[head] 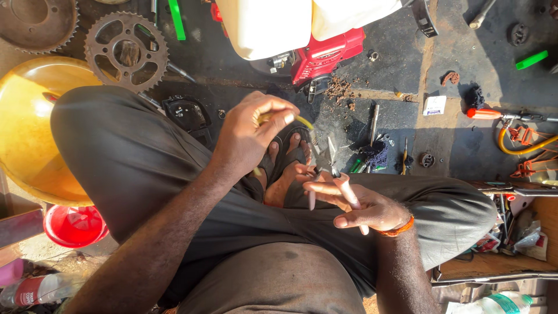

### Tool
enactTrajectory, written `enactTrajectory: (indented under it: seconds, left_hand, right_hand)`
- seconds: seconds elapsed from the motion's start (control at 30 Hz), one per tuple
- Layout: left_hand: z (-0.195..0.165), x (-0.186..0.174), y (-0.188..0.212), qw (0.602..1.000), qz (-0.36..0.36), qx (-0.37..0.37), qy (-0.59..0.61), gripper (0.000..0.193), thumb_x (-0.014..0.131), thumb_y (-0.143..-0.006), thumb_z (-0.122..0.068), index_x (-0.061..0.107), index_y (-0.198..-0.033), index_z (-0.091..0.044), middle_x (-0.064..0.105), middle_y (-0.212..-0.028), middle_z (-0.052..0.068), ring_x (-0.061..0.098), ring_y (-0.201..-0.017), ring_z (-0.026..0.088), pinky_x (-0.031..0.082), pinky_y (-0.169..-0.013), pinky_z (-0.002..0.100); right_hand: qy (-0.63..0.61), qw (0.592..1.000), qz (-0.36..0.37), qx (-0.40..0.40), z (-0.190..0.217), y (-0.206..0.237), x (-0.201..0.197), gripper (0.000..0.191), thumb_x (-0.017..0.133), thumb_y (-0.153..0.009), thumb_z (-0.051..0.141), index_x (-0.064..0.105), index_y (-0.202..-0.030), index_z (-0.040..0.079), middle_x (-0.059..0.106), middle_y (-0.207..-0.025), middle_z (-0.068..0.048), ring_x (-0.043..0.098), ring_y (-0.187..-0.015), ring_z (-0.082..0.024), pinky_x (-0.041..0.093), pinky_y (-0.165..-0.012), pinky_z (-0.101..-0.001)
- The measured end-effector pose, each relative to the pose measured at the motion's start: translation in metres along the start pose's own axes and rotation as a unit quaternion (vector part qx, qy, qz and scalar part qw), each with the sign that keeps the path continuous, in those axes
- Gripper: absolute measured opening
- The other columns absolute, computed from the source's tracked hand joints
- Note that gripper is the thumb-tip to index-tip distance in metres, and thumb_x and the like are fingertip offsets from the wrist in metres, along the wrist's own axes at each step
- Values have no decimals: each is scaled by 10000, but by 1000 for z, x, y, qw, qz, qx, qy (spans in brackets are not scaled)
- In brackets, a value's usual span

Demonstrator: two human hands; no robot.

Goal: The person sits on the floor of a repair shop working on a small red petrol engine. They adjust components on the engine's carburetor area by hand, then use pliers to grip and work on a small metal part, repeatedly manipulating it with their fingers and the tool.

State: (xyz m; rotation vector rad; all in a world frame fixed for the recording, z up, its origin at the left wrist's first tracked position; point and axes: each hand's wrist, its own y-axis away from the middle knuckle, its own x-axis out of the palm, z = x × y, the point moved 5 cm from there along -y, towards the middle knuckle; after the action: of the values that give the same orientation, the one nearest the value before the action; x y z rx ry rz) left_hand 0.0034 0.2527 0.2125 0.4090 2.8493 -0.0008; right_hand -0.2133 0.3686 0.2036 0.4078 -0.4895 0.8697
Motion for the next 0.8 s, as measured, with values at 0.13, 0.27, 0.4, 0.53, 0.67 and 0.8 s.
enactTrajectory:
  seconds: [0.13, 0.27, 0.4, 0.53, 0.67, 0.8]
  left_hand:
    - [16, -2, 1, 982, -31, -130, 130, 184, 627, -1014, -122, 684, -1160, -25, 748, -1006, 45, 702, -869, 90, 592, -742, 253]
    - [15, 14, 4, 984, -16, -83, 156, 228, 629, -1004, -92, 674, -1218, -28, 749, -1041, 56, 694, -906, 96, 580, -808, 265]
    - [16, 24, 13, 994, -8, -94, 60, 169, 671, -986, -113, 757, -1117, -48, 729, -973, 69, 717, -811, 128, 573, -713, 281]
    - [7, 27, 15, 999, -32, -12, 42, 132, 704, -974, -91, 735, -1089, -33, 719, -985, 81, 760, -868, 142, 603, -729, 280]
    - [3, 27, 16, 997, -54, 0, 51, 118, 709, -979, -72, 705, -1093, -41, 679, -1027, 79, 778, -867, 154, 634, -729, 268]
    - [2, 25, 18, 997, -72, -13, 22, 135, 708, -972, -71, 692, -1103, -45, 654, -1039, 75, 769, -836, 152, 635, -707, 265]
  right_hand:
    - [10, 993, -116, -32, 4, -9, -10, 801, 649, -890, 26, 266, -1588, 114, 254, -1690, -175, 156, -1624, -324, 169, -1284, -540]
    - [147, 960, -239, 23, -3, -21, -22, 747, 631, -918, 49, 336, -1605, 62, 224, -1740, -105, 197, -1616, -292, 258, -1252, -503]
    - [114, 956, -266, 57, -17, -29, -19, 723, 650, -919, 47, 358, -1579, 74, 207, -1722, -76, 346, -1516, -307, 382, -1151, -504]
    - [138, 960, -237, 59, -27, -31, -15, 804, 635, -941, 33, 227, -1630, 100, 264, -1723, -111, 269, -1572, -278, 275, -1239, -459]
    - [144, 969, -196, 35, -36, -30, -17, 778, 622, -962, 19, 251, -1643, 81, 189, -1765, -118, 172, -1627, -262, 203, -1295, -471]
    - [98, 978, -183, 28, -47, -29, -21, 817, 616, -956, 22, 204, -1660, 82, 193, -1763, -130, 141, -1633, -256, 120, -1319, -477]
